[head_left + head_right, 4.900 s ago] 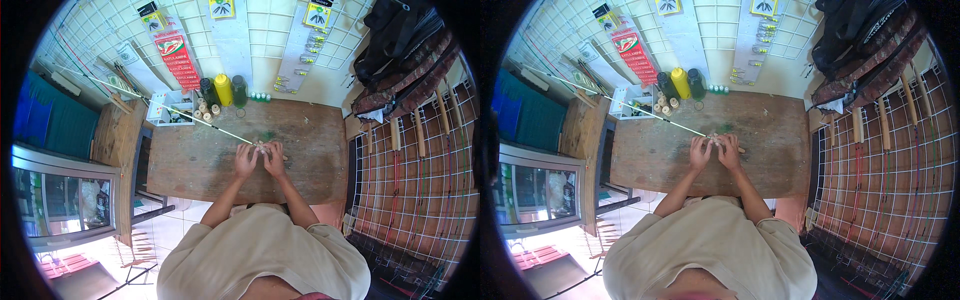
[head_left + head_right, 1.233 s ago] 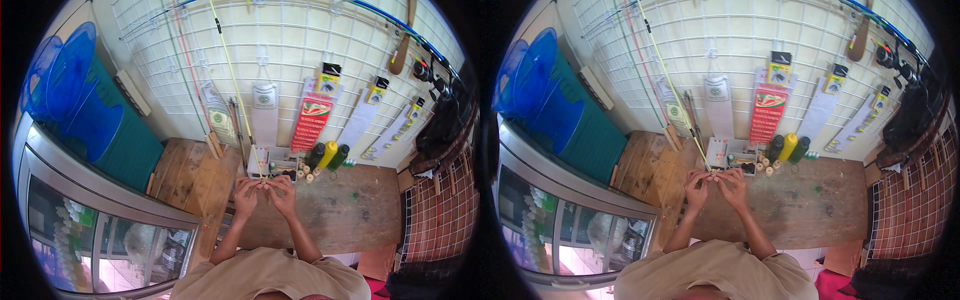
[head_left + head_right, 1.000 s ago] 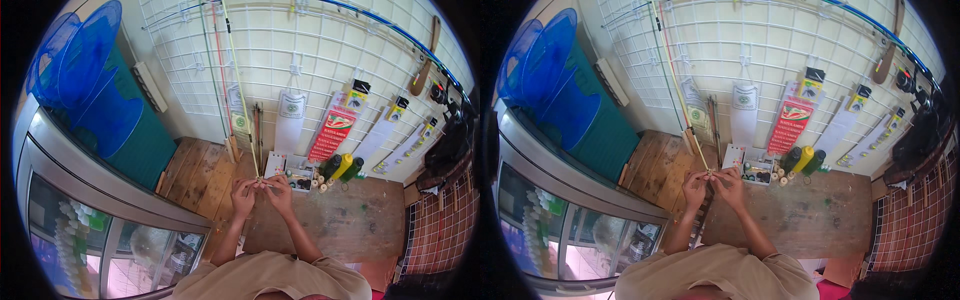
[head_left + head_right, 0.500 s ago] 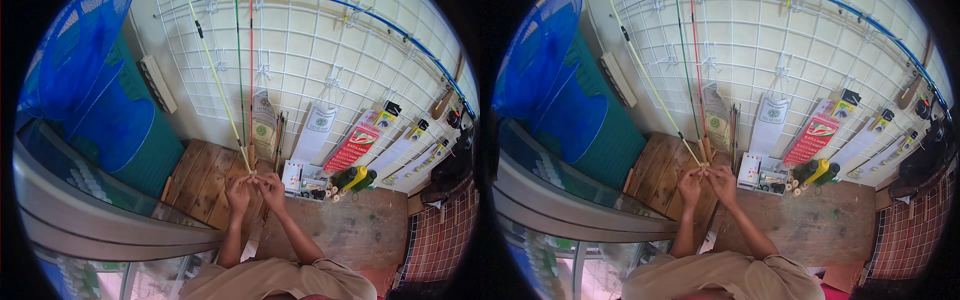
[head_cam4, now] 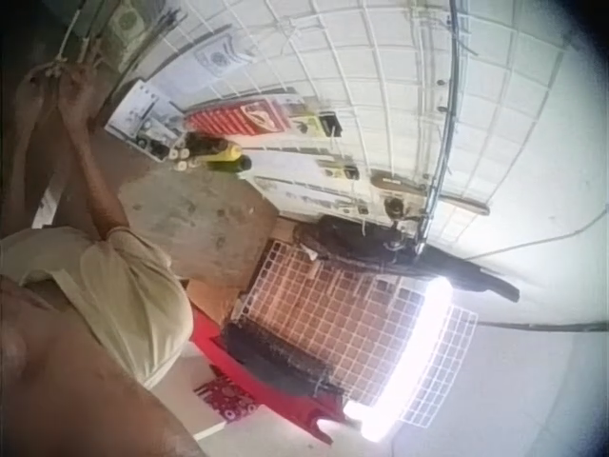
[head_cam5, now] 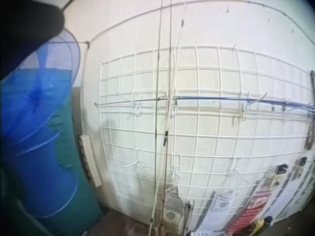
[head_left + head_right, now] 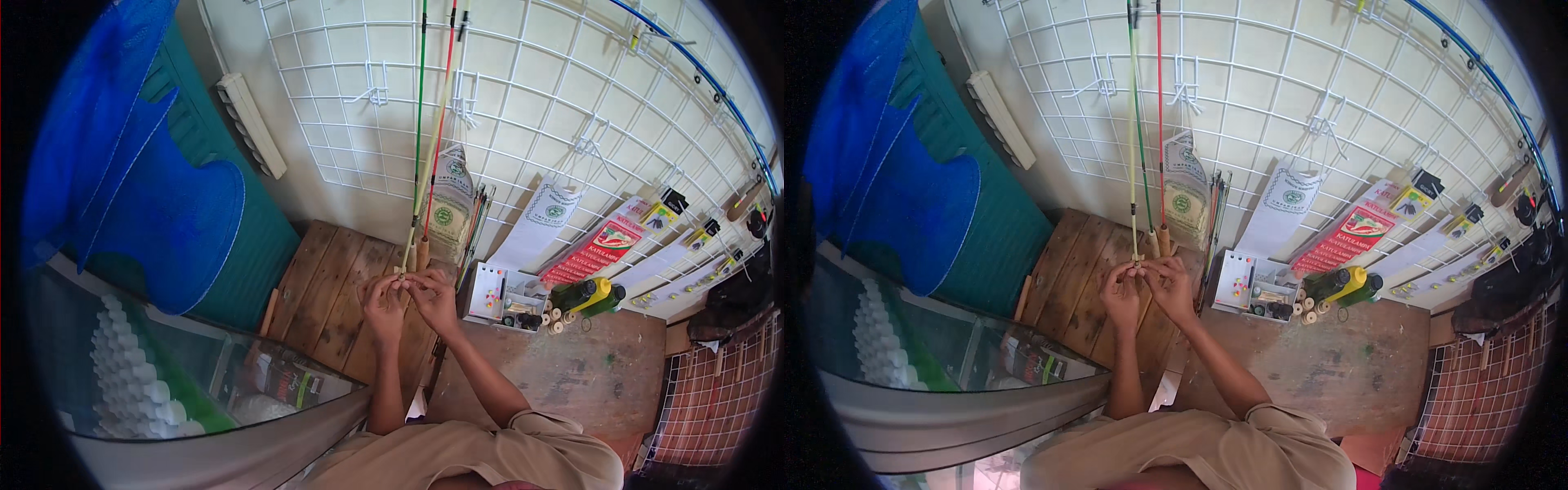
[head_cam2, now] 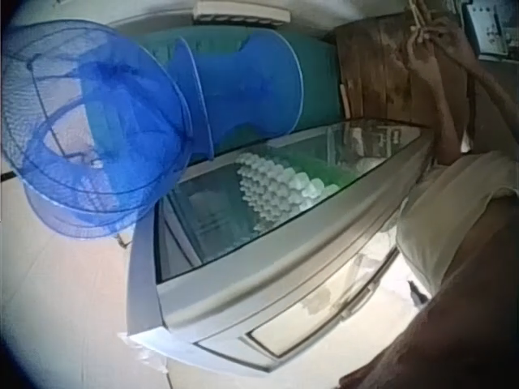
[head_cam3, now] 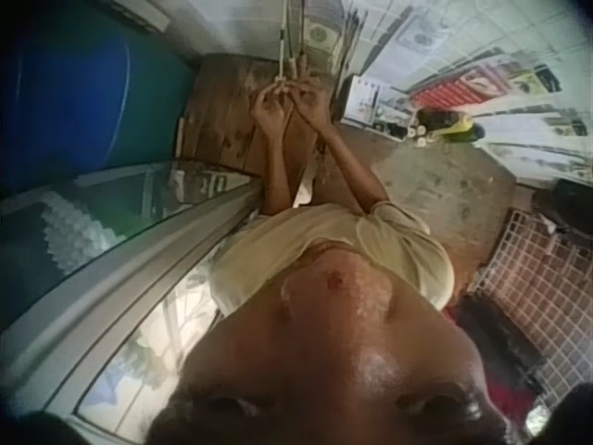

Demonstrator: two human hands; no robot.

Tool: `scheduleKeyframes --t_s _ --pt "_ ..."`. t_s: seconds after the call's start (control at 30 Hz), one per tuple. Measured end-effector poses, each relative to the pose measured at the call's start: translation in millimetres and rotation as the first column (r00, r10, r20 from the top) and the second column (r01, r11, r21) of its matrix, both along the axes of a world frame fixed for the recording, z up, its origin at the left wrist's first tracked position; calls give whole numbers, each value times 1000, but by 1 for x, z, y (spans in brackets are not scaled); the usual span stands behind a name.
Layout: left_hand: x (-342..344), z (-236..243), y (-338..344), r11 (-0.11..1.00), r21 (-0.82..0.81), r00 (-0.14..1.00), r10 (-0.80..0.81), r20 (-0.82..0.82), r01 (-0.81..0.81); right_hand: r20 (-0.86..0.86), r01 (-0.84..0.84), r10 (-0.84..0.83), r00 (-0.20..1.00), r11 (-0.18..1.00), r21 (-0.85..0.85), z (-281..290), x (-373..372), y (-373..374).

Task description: The recorder is repairing a fishing rod by wrapping thread around the guide onto the rod blank.

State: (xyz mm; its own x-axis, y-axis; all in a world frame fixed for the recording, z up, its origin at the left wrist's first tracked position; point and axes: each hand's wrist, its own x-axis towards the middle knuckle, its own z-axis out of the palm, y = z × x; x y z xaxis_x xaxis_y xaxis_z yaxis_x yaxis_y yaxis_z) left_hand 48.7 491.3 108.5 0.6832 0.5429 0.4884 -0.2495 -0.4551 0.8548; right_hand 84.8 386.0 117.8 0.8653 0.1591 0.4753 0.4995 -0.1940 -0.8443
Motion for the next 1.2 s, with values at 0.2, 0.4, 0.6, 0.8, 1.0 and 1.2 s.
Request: scheduleKeyframes --t_s 0.2,0.4,0.6,0.8,1.0,1.2 --pt "5 6 -7 999 12 999 36 -14 -36 -72 13 -12 997 1000 23 -3 9 2" --pt "4 0 -8 999 -46 1000 15 -22 -16 -3 27 -27 1000 1000 -8 3 6 -2" --pt "10 -1 -5 999 -44 1000 6 -30 -8 -21 -1 1 1000 1000 15 -2 14 0" --pt "24 -17 0 996 -83 999 -23 -34 20 -176 -23 42 984 994 109 -13 20 4" --pt "29 -14 0 1000 19 998 2 -65 0 -158 18 -6 987 997 75 -23 28 6" --pt "36 -1 4 999 0 997 40 -69 -40 -184 6 15 983 994 112 -9 32 15"
